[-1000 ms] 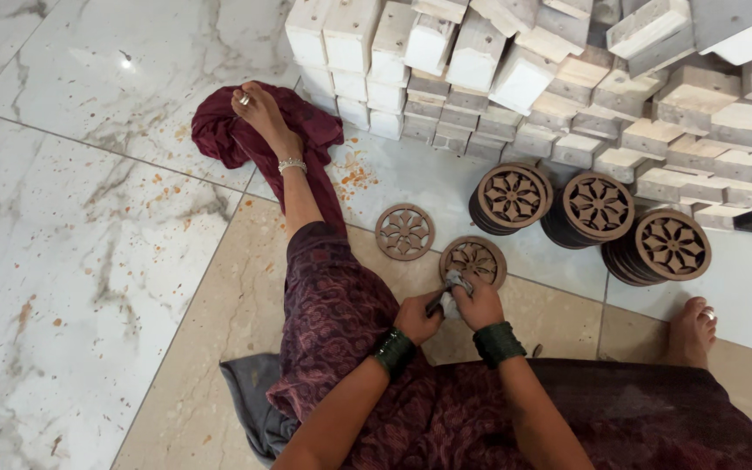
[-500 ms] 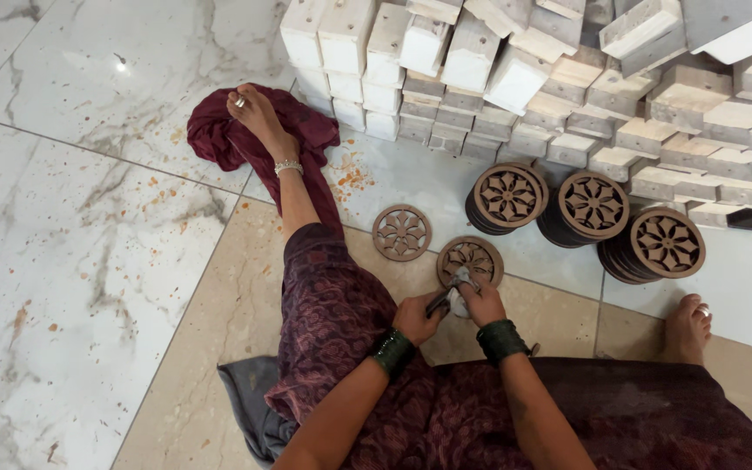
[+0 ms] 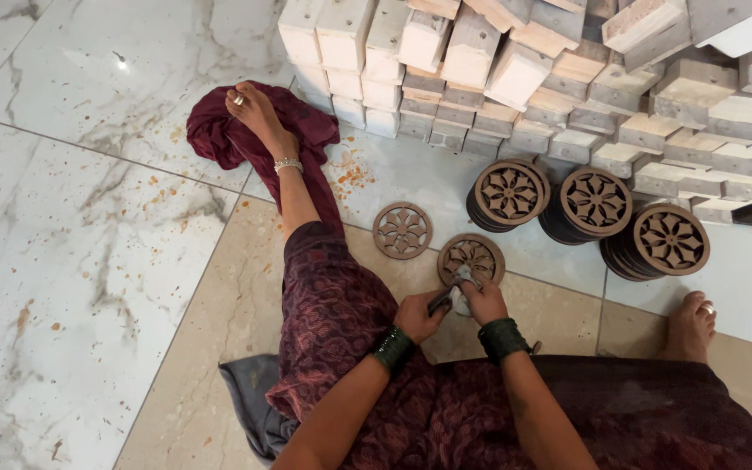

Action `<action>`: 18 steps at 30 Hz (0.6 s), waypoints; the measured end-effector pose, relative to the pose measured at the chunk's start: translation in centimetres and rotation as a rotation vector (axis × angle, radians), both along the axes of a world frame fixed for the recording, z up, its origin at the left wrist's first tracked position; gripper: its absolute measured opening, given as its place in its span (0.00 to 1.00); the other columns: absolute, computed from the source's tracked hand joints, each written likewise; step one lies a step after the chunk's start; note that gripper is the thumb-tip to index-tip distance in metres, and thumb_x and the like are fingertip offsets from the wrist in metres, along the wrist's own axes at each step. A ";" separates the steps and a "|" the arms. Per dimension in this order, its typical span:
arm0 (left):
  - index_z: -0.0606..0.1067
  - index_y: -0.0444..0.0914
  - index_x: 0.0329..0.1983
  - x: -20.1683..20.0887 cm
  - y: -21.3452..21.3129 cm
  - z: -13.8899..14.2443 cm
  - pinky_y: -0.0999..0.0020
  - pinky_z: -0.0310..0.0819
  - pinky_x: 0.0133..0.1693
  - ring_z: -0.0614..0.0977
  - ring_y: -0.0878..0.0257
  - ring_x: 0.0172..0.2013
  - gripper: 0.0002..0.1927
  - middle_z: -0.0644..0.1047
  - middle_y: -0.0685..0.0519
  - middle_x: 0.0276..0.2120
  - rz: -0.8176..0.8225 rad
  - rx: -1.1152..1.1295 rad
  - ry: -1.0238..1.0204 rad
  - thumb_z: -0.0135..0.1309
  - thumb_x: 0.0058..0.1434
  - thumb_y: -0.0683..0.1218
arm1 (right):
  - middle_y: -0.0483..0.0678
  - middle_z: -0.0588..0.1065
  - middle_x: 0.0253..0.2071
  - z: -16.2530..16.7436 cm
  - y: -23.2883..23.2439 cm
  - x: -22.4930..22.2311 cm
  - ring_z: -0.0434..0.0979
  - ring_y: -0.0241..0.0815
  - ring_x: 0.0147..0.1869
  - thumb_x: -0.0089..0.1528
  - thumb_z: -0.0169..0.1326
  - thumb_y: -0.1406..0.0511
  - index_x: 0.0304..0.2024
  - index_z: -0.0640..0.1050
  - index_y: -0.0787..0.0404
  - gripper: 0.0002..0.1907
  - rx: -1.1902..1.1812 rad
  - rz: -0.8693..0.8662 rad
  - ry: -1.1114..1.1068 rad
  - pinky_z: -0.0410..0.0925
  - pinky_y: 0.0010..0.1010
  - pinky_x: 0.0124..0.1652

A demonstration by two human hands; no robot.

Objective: The person sits on the floor and wipes carved decorative wooden discs with a cloth, handling one piece at a time and setting cleaned pieces aside near a stack of similar pieces.

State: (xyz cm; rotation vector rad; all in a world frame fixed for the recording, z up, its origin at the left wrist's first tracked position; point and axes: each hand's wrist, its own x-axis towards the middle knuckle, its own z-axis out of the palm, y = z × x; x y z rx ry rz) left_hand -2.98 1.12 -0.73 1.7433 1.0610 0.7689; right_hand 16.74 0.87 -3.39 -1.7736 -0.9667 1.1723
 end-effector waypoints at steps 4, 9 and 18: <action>0.79 0.40 0.58 -0.1 -0.1 0.3 0.54 0.77 0.35 0.84 0.42 0.31 0.24 0.80 0.35 0.29 0.031 -0.109 0.100 0.55 0.56 0.43 | 0.62 0.82 0.45 0.5 -0.7 -1.0 0.82 0.55 0.45 0.62 0.57 0.59 0.60 0.79 0.65 0.26 0.240 0.169 -0.347 0.74 0.42 0.45; 0.77 0.37 0.59 -0.2 -0.1 -0.5 0.53 0.78 0.38 0.84 0.41 0.37 0.26 0.81 0.36 0.34 0.058 -0.007 0.036 0.51 0.54 0.39 | 0.63 0.80 0.48 1.1 -0.3 -1.8 0.82 0.59 0.49 0.60 0.58 0.59 0.57 0.79 0.66 0.25 0.303 0.212 -0.459 0.73 0.44 0.47; 0.78 0.38 0.60 0.3 0.0 -1.1 0.52 0.79 0.40 0.84 0.40 0.40 0.22 0.82 0.36 0.38 -0.007 0.105 -0.009 0.57 0.61 0.43 | 0.53 0.81 0.42 0.2 0.4 0.2 0.79 0.43 0.39 0.62 0.59 0.58 0.57 0.79 0.70 0.26 0.026 -0.031 0.068 0.72 0.36 0.37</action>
